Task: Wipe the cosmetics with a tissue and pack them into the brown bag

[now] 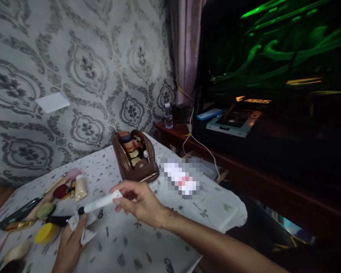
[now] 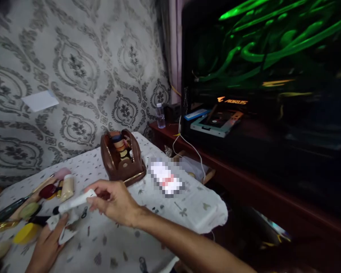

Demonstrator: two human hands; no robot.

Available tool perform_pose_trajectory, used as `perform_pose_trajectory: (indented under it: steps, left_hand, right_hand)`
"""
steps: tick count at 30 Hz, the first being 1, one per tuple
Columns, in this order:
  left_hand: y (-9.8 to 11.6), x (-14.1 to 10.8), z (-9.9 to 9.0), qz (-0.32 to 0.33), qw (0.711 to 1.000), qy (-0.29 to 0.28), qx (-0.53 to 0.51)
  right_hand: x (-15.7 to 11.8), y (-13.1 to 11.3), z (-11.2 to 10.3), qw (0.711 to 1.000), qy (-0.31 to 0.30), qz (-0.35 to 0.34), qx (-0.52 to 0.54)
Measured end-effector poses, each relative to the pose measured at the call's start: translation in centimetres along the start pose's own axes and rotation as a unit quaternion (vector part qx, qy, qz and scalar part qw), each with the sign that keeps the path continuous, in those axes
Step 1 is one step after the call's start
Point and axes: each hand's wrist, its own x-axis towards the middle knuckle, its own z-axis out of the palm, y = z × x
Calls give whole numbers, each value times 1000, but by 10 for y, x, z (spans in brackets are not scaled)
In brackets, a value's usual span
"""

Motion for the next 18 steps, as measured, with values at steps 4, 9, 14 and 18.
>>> perform_pose_trajectory:
  steps: [4, 9, 14, 18]
  left_hand:
    - [8, 0, 5, 70, 992, 8, 105]
    - [7, -3, 15, 92, 987, 47, 122]
    - [8, -6, 21, 110, 984, 71, 117]
    - [9, -5, 22, 88, 991, 57, 85]
  right_hand:
    - [6, -52, -59, 986, 64, -88, -125]
    - [57, -96, -116, 931, 138, -139, -307]
    - [130, -98, -123, 848, 50, -84, -521]
    - [178, -75, -108, 803, -16, 8, -596]
